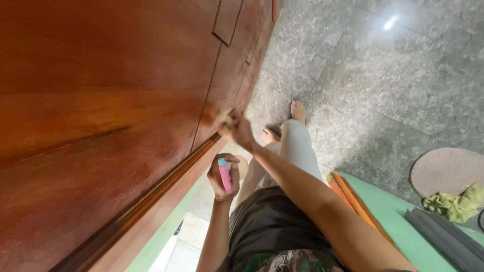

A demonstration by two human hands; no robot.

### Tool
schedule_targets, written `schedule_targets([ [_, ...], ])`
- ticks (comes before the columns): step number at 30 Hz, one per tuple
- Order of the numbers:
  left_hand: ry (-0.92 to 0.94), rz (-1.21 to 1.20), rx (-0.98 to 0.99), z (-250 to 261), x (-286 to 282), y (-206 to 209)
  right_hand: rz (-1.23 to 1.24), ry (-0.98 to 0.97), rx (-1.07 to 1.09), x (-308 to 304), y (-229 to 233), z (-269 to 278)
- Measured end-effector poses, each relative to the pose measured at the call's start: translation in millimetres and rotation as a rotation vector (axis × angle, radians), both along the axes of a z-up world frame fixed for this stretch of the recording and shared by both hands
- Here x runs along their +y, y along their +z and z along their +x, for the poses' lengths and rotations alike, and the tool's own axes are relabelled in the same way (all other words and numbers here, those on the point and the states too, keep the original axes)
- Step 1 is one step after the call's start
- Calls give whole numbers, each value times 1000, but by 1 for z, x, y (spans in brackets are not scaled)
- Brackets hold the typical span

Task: The person sprays a liquid onto a wooden door and door handle, then wipes the surfaces with a cloth.

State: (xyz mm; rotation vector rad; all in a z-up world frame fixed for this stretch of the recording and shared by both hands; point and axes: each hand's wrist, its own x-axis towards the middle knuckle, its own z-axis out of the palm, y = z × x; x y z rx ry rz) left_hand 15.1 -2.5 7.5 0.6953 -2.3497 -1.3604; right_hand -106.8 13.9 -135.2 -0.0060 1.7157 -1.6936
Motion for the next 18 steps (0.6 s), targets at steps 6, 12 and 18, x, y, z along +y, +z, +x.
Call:
schedule_targets([
  [6,-41,-39,120,-27,0,-1,-220,-470,161,-33,-14,-81],
  [12,-65,-42,89,-32,3,6,185,-329,-19,-44,-51,-44],
  [18,-87,-52,102,-34,-3,-4,-23,-336,-294,-30,-53,-118],
])
